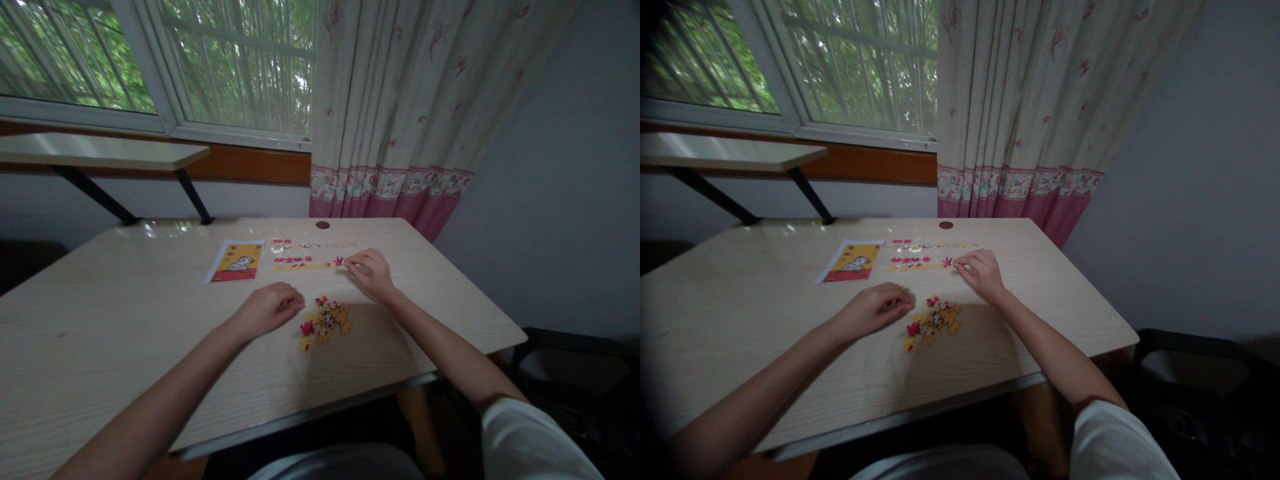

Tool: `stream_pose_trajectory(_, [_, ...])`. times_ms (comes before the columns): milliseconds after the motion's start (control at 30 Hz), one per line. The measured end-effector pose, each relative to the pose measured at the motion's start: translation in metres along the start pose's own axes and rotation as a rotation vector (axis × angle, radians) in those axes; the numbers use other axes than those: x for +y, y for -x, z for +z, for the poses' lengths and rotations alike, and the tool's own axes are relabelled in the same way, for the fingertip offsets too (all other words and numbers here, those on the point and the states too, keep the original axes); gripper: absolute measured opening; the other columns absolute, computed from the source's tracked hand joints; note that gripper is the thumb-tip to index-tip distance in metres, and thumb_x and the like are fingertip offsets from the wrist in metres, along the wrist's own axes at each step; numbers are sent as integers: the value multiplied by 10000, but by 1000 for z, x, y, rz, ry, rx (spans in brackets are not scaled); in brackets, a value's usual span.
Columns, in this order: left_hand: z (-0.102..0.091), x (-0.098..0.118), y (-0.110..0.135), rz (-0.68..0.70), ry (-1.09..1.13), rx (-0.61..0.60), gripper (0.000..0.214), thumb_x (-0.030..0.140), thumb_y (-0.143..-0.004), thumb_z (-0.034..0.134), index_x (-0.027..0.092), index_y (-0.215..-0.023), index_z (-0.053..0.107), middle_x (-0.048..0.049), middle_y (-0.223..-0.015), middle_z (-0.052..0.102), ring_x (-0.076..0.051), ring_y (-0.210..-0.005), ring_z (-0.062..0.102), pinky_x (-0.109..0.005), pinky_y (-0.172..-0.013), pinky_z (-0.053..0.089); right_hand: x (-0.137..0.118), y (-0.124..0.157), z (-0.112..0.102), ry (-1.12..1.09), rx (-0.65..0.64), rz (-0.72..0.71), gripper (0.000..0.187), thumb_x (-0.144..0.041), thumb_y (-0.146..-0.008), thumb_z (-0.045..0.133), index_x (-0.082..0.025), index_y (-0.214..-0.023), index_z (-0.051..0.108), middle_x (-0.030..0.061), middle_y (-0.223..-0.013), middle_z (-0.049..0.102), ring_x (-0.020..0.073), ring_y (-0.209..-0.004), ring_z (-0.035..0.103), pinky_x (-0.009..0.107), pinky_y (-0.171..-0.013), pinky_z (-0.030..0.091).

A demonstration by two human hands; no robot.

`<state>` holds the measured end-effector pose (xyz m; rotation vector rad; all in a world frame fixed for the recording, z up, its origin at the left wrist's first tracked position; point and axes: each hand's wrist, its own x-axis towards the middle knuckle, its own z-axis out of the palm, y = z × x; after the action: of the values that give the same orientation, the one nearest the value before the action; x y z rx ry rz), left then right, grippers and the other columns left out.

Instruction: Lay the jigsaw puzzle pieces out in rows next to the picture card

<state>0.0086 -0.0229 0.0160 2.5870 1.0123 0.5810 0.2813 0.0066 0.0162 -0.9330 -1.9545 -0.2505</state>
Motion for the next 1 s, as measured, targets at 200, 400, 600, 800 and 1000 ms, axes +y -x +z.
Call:
stream_pose_trajectory(200, [0, 0, 0, -5, -8, -16, 196, 294, -847, 466, 195, -855, 635, -33, -791, 613, -151, -723, 545, -253, -654, 421, -1, 0, 0, 0, 7, -23, 142, -299, -825, 574, -204, -768, 662, 29, -745, 667, 144, -717, 563, 308, -708, 383])
stream_pose_trajectory(400, [-1, 1, 0, -10, 7, -5, 209, 313, -842, 469, 193, -847, 641, -36, -780, 621, -152, -717, 550, -254, -648, 426, 1, 1, 1, 3, -39, -15, 154, -304, -840, 553, -209, -814, 671, 37, -777, 663, 150, -745, 564, 313, -725, 385])
stream_pose_trajectory(600, [0, 1, -1, -3, 2, -9, 208, 309, -843, 468, 194, -855, 641, -35, -776, 616, -152, -713, 546, -266, -659, 431, -1, 1, 0, -8, -42, -4, 146, -296, -835, 559, -209, -809, 672, 37, -778, 666, 153, -742, 564, 307, -719, 393])
stream_pose_trajectory(800, [1, -1, -1, 10, -50, -17, 204, 293, -851, 458, 188, -855, 632, -42, -788, 616, -161, -739, 551, -273, -680, 431, 9, -8, 22, -75, -170, 106, 145, -304, -812, 585, -199, -790, 682, 30, -772, 672, 141, -745, 578, 268, -705, 399])
stream_pose_trajectory(1000, [-2, 3, -1, 10, -70, -31, 199, 283, -854, 455, 186, -837, 628, -43, -787, 616, -162, -739, 556, -261, -666, 425, 29, -45, 71, -20, -404, 177, 160, -293, -793, 579, -190, -821, 697, 29, -785, 670, 126, -704, 567, 228, -648, 386])
